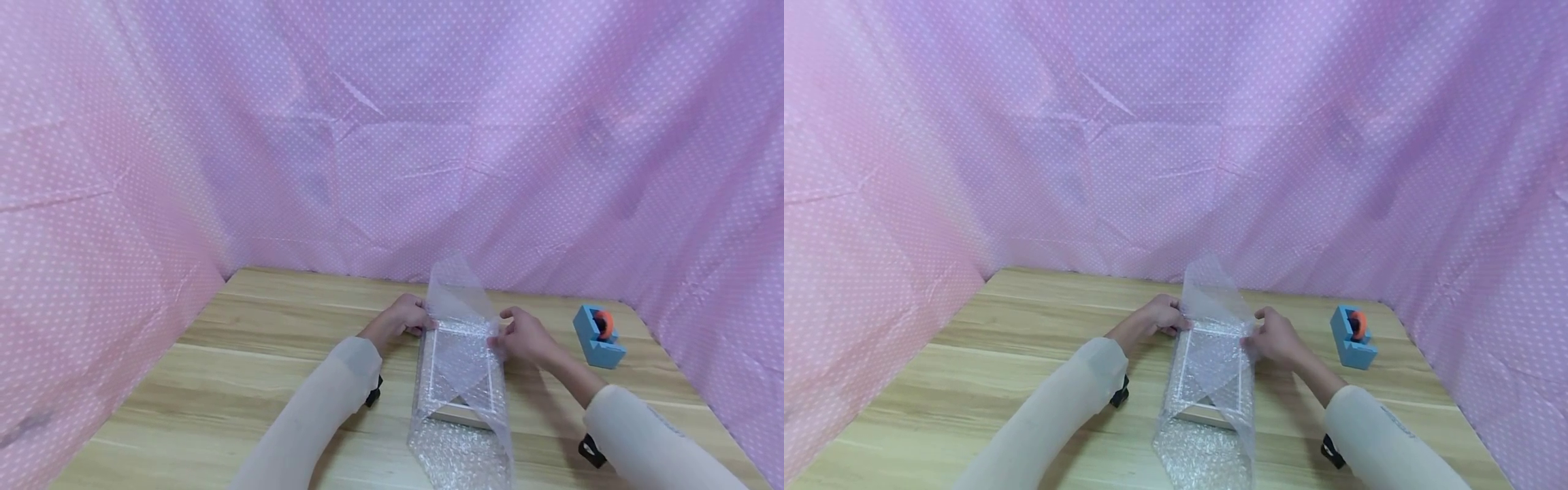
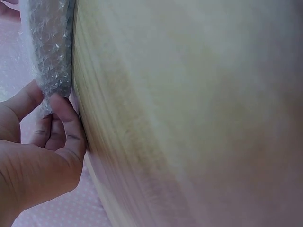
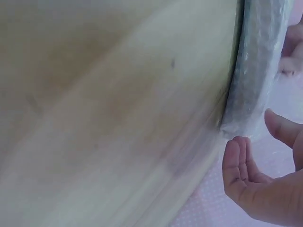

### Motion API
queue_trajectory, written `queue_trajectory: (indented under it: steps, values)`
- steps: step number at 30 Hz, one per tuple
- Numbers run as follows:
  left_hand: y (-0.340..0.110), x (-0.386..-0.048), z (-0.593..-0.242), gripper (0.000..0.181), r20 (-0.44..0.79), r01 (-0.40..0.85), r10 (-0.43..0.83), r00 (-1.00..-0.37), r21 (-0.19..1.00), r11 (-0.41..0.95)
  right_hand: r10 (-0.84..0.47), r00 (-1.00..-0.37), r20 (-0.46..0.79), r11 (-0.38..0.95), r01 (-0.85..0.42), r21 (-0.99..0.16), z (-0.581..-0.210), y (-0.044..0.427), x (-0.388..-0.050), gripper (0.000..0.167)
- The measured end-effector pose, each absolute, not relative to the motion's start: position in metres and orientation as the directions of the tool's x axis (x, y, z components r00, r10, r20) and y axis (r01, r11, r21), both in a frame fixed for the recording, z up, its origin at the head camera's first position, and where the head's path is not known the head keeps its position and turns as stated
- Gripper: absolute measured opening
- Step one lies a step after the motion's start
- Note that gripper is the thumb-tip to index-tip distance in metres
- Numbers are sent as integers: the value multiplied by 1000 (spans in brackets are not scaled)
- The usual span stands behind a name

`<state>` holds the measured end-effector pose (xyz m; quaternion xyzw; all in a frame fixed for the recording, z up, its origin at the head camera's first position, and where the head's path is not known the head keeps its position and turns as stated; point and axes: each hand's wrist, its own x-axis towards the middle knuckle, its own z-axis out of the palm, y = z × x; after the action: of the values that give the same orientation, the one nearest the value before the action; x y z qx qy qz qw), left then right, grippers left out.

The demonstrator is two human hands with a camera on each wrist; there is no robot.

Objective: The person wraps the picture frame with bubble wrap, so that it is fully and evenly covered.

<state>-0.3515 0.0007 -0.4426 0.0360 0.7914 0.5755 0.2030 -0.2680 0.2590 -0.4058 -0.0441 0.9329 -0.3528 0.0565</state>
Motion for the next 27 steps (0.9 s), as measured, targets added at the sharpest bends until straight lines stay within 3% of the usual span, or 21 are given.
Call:
queue_trajectory:
  steps: [3,7,11,17,22,27]
  values:
    - [1,-351,-442,24,-272,-162,279,-921,919,360,-115,-981,-159,732,25,-681,-406,262,-281,85]
    - [2,-349,-441,25,-260,-143,274,-926,912,384,-233,-947,-220,675,5,-737,-407,271,-298,95]
    - [2,-351,-442,19,-234,-108,273,-933,906,408,-340,-919,-199,627,-63,-777,-411,277,-309,83]
    - [1,-352,-444,22,-191,-49,293,-937,901,431,-388,-920,-42,628,-231,-743,-416,277,-307,45]
    - [-3,-349,-445,37,-142,2,302,-943,902,431,-411,-900,144,686,-409,-601,-423,274,-299,21]
    - [-7,-348,-445,43,-55,118,348,-936,883,455,-434,-861,265,700,-507,-503,-428,273,-294,17]
